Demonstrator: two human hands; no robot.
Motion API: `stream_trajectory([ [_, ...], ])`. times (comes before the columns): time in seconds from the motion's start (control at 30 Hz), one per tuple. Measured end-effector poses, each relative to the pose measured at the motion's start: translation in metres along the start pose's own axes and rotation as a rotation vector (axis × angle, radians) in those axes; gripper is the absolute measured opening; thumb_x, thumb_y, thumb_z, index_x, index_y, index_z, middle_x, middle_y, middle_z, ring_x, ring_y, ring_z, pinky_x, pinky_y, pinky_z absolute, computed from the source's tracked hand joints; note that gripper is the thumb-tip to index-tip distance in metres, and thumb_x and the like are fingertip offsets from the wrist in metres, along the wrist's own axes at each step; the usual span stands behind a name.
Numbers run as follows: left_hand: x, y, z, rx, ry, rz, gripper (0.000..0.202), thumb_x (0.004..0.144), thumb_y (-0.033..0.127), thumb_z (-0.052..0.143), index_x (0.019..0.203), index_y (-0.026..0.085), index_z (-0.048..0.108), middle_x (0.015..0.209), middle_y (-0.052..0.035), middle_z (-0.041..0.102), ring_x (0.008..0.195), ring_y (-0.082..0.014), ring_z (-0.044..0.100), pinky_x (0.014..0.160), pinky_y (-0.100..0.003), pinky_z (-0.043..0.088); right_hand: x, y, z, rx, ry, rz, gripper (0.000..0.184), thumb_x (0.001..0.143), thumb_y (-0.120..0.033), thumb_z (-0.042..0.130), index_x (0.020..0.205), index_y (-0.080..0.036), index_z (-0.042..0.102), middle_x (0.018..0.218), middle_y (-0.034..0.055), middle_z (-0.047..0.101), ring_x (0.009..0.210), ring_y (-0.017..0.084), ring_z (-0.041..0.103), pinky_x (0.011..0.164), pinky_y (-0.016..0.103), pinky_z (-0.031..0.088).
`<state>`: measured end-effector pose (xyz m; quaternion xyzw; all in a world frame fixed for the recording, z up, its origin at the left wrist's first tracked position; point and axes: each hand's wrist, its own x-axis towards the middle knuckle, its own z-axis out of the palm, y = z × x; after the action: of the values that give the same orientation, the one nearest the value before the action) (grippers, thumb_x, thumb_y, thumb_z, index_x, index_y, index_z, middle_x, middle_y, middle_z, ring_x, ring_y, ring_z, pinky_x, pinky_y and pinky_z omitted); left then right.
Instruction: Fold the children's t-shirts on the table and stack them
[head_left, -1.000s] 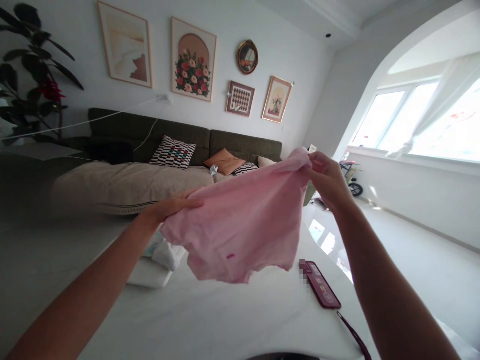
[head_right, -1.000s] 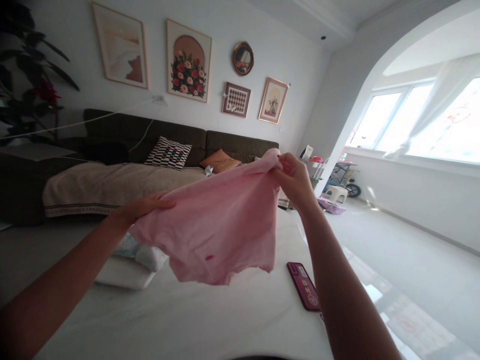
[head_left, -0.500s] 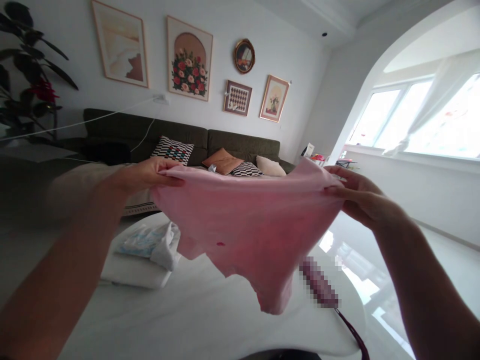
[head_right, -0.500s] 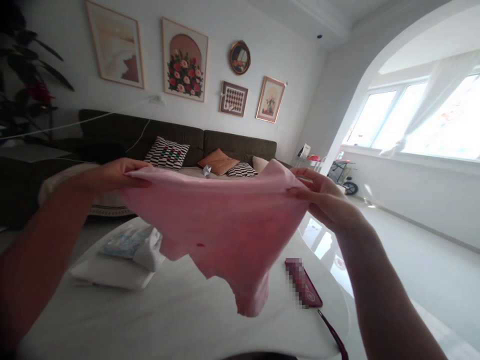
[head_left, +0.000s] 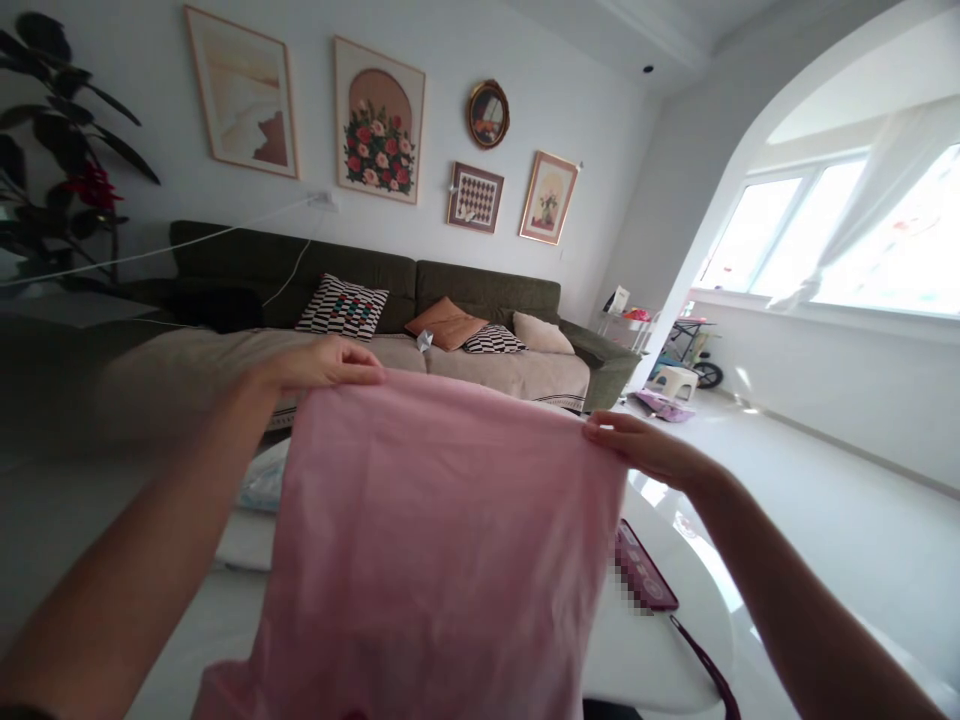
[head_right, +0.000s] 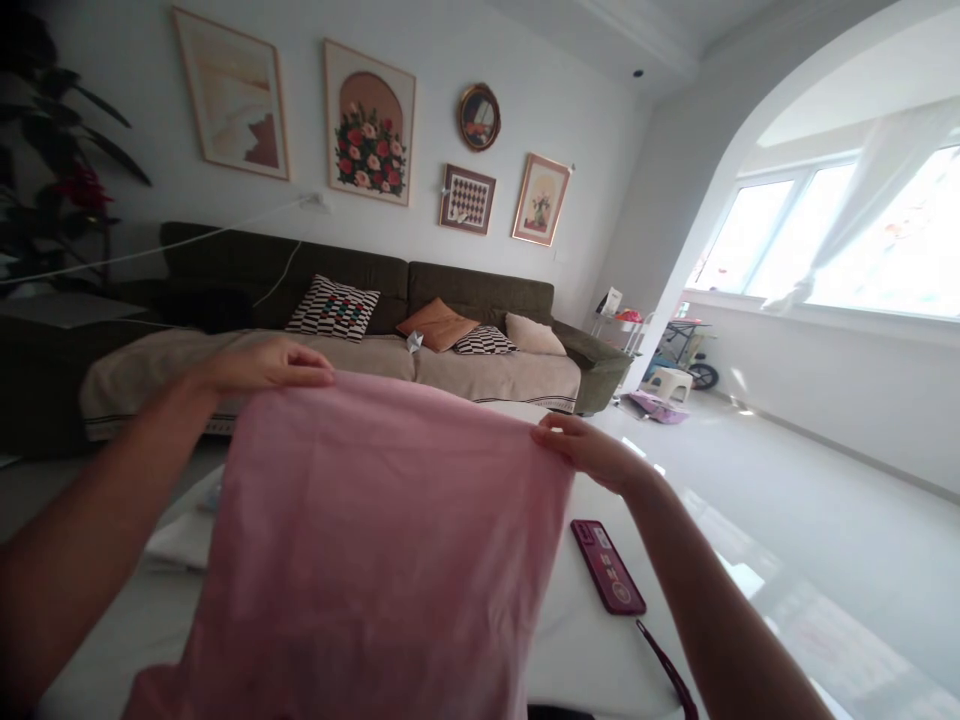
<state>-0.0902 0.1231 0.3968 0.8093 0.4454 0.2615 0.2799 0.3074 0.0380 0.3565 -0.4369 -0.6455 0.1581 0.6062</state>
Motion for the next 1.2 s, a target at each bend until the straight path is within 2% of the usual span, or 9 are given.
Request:
stream_trajectory([
  [0.13,0.029,-0.027,0.018,0.116,-0.018,-0.025,0.026,0.058,0.041,0.064,0.068,0.018,0.068,0.057,0.0015,0.061,0.058,-0.0152,0.054,0.053,-0.021,0.04,0.011,0.022,0.025,0.033,0.045,0.016,0.03,0.084,-0.035,0.05,0.107,-0.015,0.052,0.103,0.0046,0.056,0.085,0.014,0.056,0.072,0.033,0.049],
  [0.33,0.032,0.006,0.028,0.113,0.754,0.301,0.029,0.071,0.041,0.058,0.085,0.017,0.067,0.081,-0.002,0.06,0.078,-0.015,0.054,0.073,-0.023,0.041,0.047,0.017,0.009,0.105,0.196,-0.089,0.029,0.075,-0.031,0.061,0.099,-0.018,0.054,0.091,0.0004,0.057,0.08,0.012,0.055,0.072,0.029,0.047],
  [0.4,0.017,0.019,0.037,0.098,0.857,0.39,0.024,0.074,0.037,0.058,0.087,0.019,0.067,0.086,-0.0018,0.057,0.084,-0.0149,0.053,0.076,-0.023,0.041,0.041,0.017,-0.003,0.153,0.26,-0.132,0.039,0.066,-0.026,0.066,0.102,-0.022,0.053,0.087,-0.0018,0.056,0.079,0.011,0.054,0.071,0.027,0.045],
  [0.53,-0.026,0.01,0.09,0.01,0.608,0.338,0.015,0.077,0.032,0.057,0.083,0.02,0.064,0.082,0.0001,0.056,0.08,-0.0136,0.053,0.072,-0.022,0.041,-0.016,0.051,-0.017,0.038,0.248,0.008,0.06,0.061,-0.022,0.065,0.117,-0.027,0.045,0.096,0.0007,0.055,0.077,0.013,0.053,0.069,0.029,0.044],
  [0.67,-0.069,-0.045,0.19,-0.053,0.249,0.105,0.012,0.077,0.025,0.052,0.077,0.021,0.063,0.079,-0.001,0.057,0.075,-0.0146,0.055,0.068,-0.022,0.041,-0.112,0.126,-0.014,-0.32,-0.034,0.139,0.014,0.064,-0.021,0.052,0.075,-0.022,0.061,0.084,0.0046,0.057,0.082,0.021,0.053,0.072,0.034,0.043],
  [0.8,-0.109,-0.098,0.277,0.108,-0.057,-0.094,0.022,0.066,0.01,0.05,0.073,0.025,0.065,0.077,-0.0005,0.061,0.079,-0.0179,0.056,0.075,-0.029,0.04,-0.201,0.187,-0.013,-0.616,-0.29,0.271,0.014,0.055,-0.017,0.046,0.057,-0.026,0.057,0.066,0.0027,0.059,0.074,0.023,0.055,0.07,0.036,0.042],
  [0.9,-0.12,-0.11,0.3,0.095,-0.228,-0.167,0.025,0.058,0.013,0.059,0.078,0.025,0.065,0.081,-0.0014,0.063,0.08,-0.0199,0.057,0.075,-0.03,0.042,-0.231,0.202,-0.021,-0.719,-0.389,0.342,0.012,0.055,-0.023,0.051,0.06,-0.03,0.059,0.067,-0.0004,0.062,0.074,0.024,0.058,0.068,0.035,0.044],
  [1.0,-0.099,-0.105,0.301,0.056,-0.161,-0.14,0.021,0.07,0.023,0.054,0.088,0.023,0.065,0.094,-0.0043,0.063,0.089,-0.0196,0.057,0.081,-0.029,0.043,-0.221,0.2,-0.017,-0.672,-0.445,0.305,0.015,0.064,-0.035,0.053,0.073,-0.03,0.063,0.08,0.0017,0.065,0.082,0.024,0.06,0.073,0.035,0.047],
  [1.2,-0.041,-0.125,0.325,0.302,-0.007,-0.16,0.05,0.081,0.04,0.043,0.129,0.025,0.04,0.141,-0.0063,0.031,0.13,-0.0266,0.019,0.104,-0.048,0.019,-0.197,0.19,0.066,-0.736,-0.449,0.255,0.048,0.084,-0.041,0.032,0.126,-0.02,0.044,0.134,0.0079,0.04,0.125,0.022,0.033,0.101,0.039,0.031],
])
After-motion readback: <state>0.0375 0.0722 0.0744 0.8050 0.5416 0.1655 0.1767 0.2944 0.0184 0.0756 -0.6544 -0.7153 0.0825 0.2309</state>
